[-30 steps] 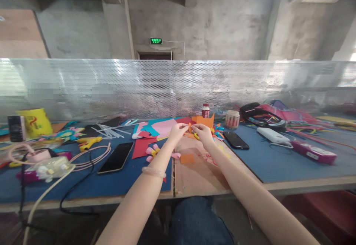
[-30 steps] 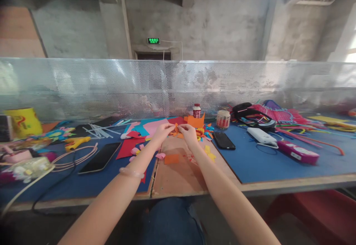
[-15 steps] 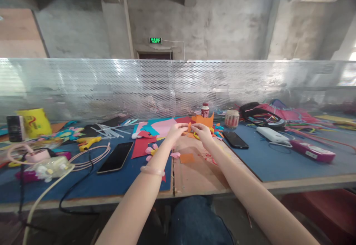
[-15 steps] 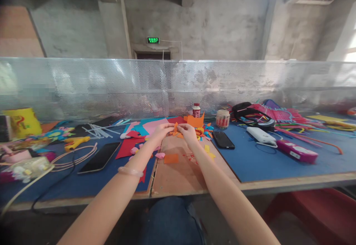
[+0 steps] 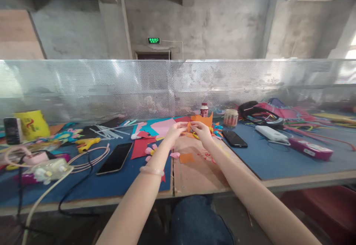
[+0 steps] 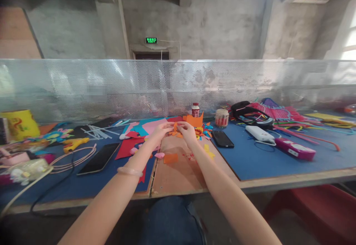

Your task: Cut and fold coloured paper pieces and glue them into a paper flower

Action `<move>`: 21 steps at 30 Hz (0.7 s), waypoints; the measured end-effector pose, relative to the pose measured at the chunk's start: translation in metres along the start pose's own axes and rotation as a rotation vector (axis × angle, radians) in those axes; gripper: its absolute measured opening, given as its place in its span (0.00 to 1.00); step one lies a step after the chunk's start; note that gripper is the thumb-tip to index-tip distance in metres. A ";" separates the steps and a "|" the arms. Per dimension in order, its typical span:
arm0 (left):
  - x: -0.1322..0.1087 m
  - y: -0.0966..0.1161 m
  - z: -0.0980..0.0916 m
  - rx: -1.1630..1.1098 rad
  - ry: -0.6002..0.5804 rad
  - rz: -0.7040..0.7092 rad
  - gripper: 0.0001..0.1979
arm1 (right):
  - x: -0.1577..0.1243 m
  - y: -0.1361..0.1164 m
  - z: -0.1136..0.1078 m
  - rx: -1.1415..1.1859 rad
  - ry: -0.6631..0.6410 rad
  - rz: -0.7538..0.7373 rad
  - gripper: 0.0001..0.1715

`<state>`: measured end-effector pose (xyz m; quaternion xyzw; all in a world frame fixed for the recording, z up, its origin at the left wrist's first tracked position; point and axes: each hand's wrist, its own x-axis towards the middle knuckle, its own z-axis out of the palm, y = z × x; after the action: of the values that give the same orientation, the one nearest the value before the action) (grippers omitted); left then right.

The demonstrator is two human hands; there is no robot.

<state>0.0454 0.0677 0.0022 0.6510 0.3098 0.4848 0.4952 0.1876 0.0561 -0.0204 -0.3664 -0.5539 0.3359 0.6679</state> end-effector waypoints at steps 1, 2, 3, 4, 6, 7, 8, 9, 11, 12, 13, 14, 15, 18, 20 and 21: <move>0.000 0.000 0.000 0.000 -0.004 -0.001 0.16 | 0.001 0.001 0.000 -0.006 0.003 0.000 0.18; -0.001 0.000 0.000 0.003 -0.006 -0.003 0.16 | 0.001 0.001 0.000 -0.013 0.007 0.000 0.18; -0.001 0.000 0.000 0.007 -0.003 -0.004 0.16 | 0.002 0.002 0.000 -0.021 0.010 -0.001 0.18; -0.001 0.001 0.000 0.012 0.002 -0.005 0.16 | 0.002 0.003 0.001 -0.030 0.012 -0.001 0.19; -0.001 0.000 0.000 0.024 0.016 -0.003 0.17 | 0.003 0.003 0.001 -0.050 0.012 0.001 0.19; -0.001 0.000 0.000 0.030 0.023 0.001 0.17 | 0.002 0.003 0.001 -0.062 0.010 0.003 0.19; -0.001 0.000 0.000 0.036 0.028 0.004 0.17 | 0.002 0.002 0.000 -0.076 0.007 0.006 0.18; 0.000 0.000 0.000 0.043 0.032 0.007 0.17 | 0.002 0.001 0.000 -0.093 0.003 0.010 0.18; 0.001 -0.001 0.000 0.062 0.038 0.008 0.17 | 0.001 0.000 -0.001 -0.133 -0.002 0.019 0.15; 0.001 -0.001 0.000 0.074 0.041 0.007 0.16 | 0.001 -0.001 -0.001 -0.155 -0.006 0.025 0.14; 0.002 -0.002 0.000 0.090 0.044 0.008 0.16 | 0.001 -0.002 -0.001 -0.176 -0.013 0.032 0.12; 0.002 -0.002 -0.001 0.108 0.046 0.009 0.16 | 0.000 -0.002 -0.002 -0.198 -0.022 0.041 0.11; 0.002 -0.001 -0.002 0.131 0.047 0.011 0.16 | 0.000 -0.003 -0.002 -0.218 -0.034 0.055 0.10; -0.001 0.001 -0.004 0.217 0.040 0.016 0.15 | -0.003 -0.005 -0.002 -0.266 -0.096 0.119 0.09; -0.003 0.002 -0.006 0.282 0.031 0.016 0.15 | -0.005 -0.006 -0.002 -0.274 -0.150 0.167 0.10; -0.004 0.004 -0.006 0.315 0.027 0.015 0.15 | -0.006 -0.007 -0.002 -0.269 -0.175 0.186 0.10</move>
<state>0.0378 0.0650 0.0044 0.7163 0.3837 0.4428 0.3790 0.1892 0.0474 -0.0175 -0.4717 -0.6134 0.3498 0.5282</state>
